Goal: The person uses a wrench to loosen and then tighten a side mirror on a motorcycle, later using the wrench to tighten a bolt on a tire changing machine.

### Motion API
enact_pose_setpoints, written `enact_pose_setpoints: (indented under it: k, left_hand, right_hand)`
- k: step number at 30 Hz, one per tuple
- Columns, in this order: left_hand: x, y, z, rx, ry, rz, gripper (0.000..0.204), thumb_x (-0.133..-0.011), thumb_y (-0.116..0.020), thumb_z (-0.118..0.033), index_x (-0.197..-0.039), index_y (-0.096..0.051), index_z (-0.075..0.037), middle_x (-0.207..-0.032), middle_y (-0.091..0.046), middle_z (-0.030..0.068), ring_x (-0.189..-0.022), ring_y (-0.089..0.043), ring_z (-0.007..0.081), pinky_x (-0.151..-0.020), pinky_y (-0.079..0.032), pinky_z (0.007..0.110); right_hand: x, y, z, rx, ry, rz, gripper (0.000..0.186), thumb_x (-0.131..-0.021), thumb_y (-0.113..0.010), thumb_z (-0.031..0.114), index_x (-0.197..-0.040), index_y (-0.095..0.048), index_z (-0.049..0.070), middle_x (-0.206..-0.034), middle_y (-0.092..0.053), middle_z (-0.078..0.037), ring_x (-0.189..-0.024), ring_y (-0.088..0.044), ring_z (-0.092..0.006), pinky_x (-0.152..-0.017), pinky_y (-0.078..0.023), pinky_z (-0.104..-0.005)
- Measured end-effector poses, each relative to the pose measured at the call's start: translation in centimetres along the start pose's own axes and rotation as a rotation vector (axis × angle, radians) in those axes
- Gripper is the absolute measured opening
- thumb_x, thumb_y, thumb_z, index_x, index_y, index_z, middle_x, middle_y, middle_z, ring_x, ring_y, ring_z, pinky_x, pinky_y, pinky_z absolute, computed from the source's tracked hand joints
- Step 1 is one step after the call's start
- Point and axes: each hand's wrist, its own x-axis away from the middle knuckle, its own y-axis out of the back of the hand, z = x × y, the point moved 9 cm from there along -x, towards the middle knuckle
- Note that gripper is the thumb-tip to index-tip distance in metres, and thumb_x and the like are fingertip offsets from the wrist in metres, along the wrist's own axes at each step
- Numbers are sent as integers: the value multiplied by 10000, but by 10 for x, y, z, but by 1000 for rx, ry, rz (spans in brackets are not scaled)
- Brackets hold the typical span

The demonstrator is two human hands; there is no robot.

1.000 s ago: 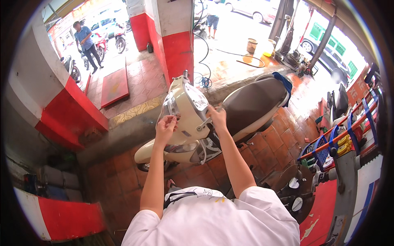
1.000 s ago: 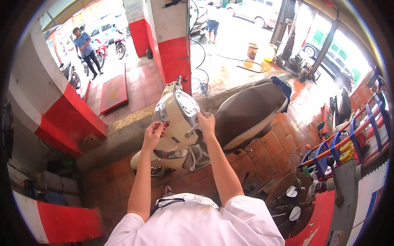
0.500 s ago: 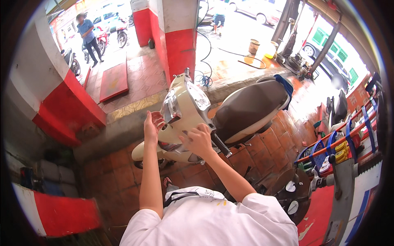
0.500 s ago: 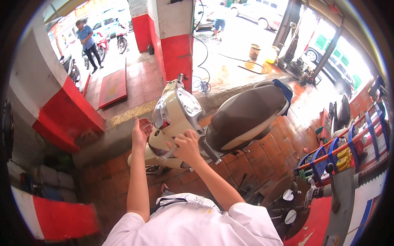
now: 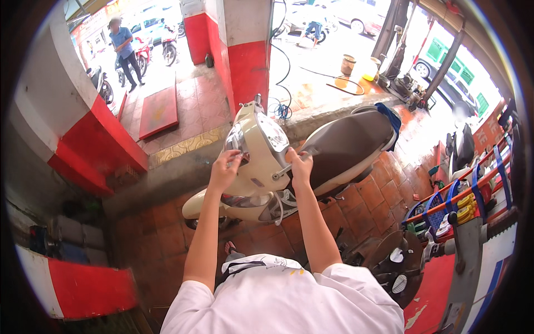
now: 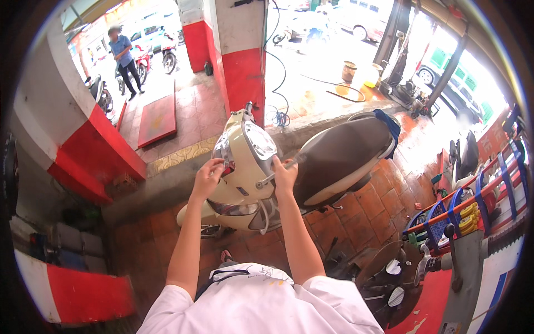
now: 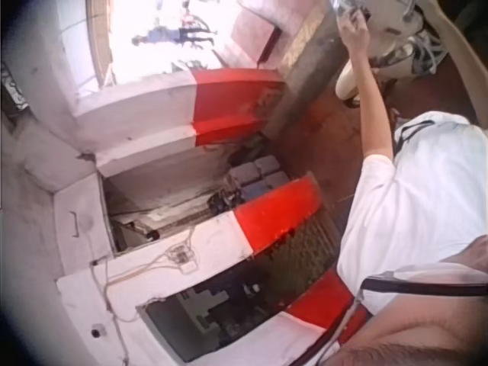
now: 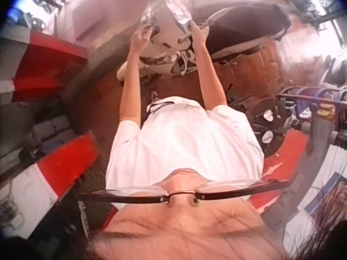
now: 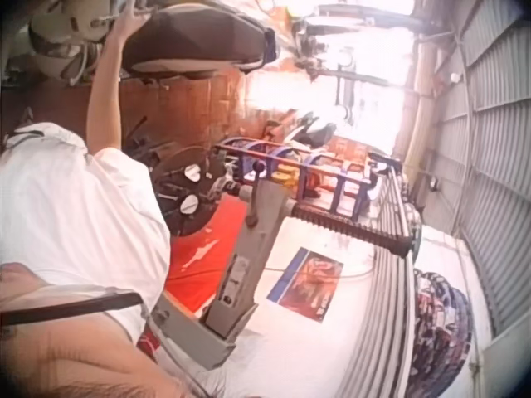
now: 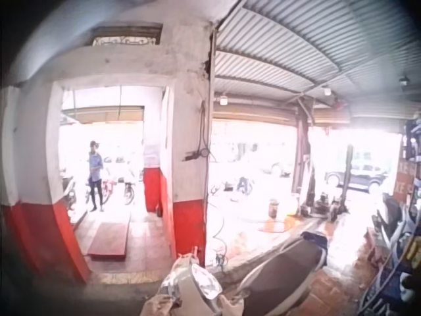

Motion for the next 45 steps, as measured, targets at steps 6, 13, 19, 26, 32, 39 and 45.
enact_pose_setpoints:
  k: [6,13,19,26,32,39,45]
  left_hand:
    - [-23,9,-2,-649,-278,27,554,-823,-768,-202,-1349,-625,-106,-1342,-621,192,-1247,-584,327,-1084,-447,418]
    - [-47,10,3,-543,-232,144,660,-750,-859,-251,-1337,-628,-59,-1254,-683,149,-1159,-619,331,-999,-486,422]
    - [-42,23,12,-506,-325,88,747,-743,-866,-283,-1381,-576,-27,-1217,-704,144,-1106,-621,334,-980,-489,427]
    - [-42,21,5,-504,-289,89,714,-742,-860,-251,-1360,-591,-17,-1196,-708,161,-1083,-629,343,-976,-491,424]
    - [-24,-20,-47,-547,-389,277,554,-769,-823,-217,-1258,-659,-14,-1145,-697,195,-1091,-641,331,-988,-493,413]
    - [11,-154,-100,-301,-360,714,441,-858,-727,-228,-1210,-661,29,-1051,-708,216,-967,-692,329,-887,-537,412]
    - [-23,-170,-75,-240,-202,592,336,-890,-689,-191,-1123,-672,51,-945,-726,218,-929,-714,323,-837,-545,406]
  right_hand:
    - [44,-79,31,713,125,335,669,-735,-856,345,-1156,-538,-66,-950,-689,-223,-902,-692,-357,-838,-533,-441]
    - [81,-108,50,989,651,483,344,-820,-724,324,-925,-671,1,-821,-704,-194,-879,-676,-376,-789,-498,-482]
    - [174,-91,68,912,995,583,241,-825,-700,241,-658,-667,71,-786,-696,-79,-900,-590,-277,-867,-441,-448]
    - [140,17,65,382,851,237,225,-928,-601,90,-757,-745,69,-925,-689,-80,-971,-561,-260,-911,-437,-412]
    - [66,32,7,42,224,230,307,-1044,-455,187,-986,-667,-28,-964,-635,-74,-902,-556,-162,-843,-434,-302]
    - [4,8,13,219,53,321,463,-1011,-518,389,-1261,-488,1,-1071,-553,-96,-1018,-543,-174,-905,-443,-312]
    - [24,7,24,232,-96,556,797,-974,-611,441,-1480,-299,-91,-1207,-587,-169,-1143,-570,-218,-987,-445,-324]
